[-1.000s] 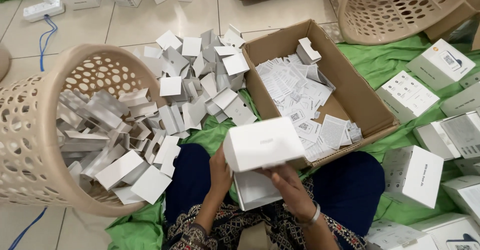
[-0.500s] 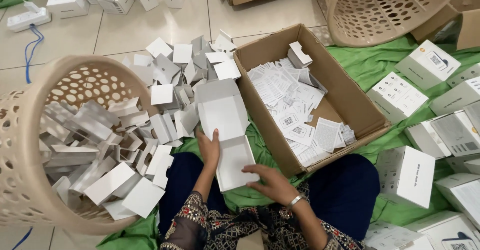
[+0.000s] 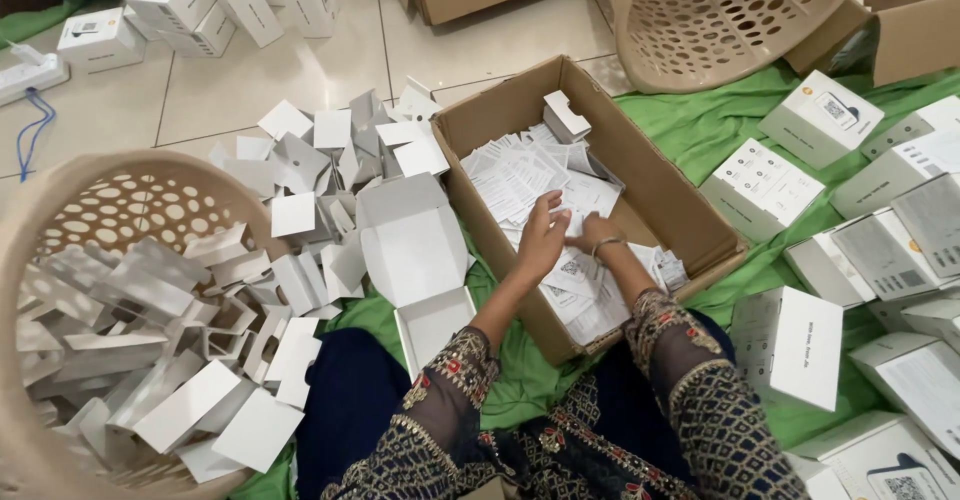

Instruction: The person manually assembles cardboard boxes and inserts printed labels or instructions into them.

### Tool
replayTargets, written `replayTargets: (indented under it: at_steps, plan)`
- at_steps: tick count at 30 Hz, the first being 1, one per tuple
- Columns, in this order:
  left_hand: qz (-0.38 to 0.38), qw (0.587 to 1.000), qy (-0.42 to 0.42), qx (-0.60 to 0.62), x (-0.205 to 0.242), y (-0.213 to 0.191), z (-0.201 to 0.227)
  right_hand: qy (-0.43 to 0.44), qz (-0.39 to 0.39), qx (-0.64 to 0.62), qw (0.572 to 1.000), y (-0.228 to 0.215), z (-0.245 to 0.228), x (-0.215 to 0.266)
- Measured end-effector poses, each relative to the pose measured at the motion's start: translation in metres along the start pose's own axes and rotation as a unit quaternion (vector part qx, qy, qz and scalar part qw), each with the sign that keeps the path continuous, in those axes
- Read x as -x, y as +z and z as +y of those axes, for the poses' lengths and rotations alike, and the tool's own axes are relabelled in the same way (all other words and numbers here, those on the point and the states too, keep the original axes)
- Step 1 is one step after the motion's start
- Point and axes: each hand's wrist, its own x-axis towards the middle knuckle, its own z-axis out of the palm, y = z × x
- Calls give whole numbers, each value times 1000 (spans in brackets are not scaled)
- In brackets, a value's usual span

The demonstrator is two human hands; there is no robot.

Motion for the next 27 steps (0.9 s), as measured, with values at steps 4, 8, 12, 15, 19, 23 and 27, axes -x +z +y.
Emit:
replayTargets:
  at_steps: [4, 8, 12, 15, 19, 23, 27]
  plan:
    - [-21, 999, -26, -28, -32, 18, -84, 24, -13, 28, 999, -14, -15, 31]
    - [64, 977, -5, -206, -31, 17, -103, 45, -32, -24, 998, -3, -9, 17]
    - [122, 974, 23, -191, -30, 12, -101, 27, -60, -76, 995, 2, -7, 9]
    - [136, 983, -39, -119, -27, 8, -83, 49, -112, -95, 988, -38, -35, 43]
    - [121, 987, -21, -107, -23, 8, -70, 49, -169, -84, 981, -36, -35, 45]
    - [123, 988, -72, -56, -30, 4, -84, 22, -150, -129, 980, -40, -32, 41]
    - [146, 978, -152, -3, -39, -3, -98, -5, 56, -256, 965, -61, -37, 56]
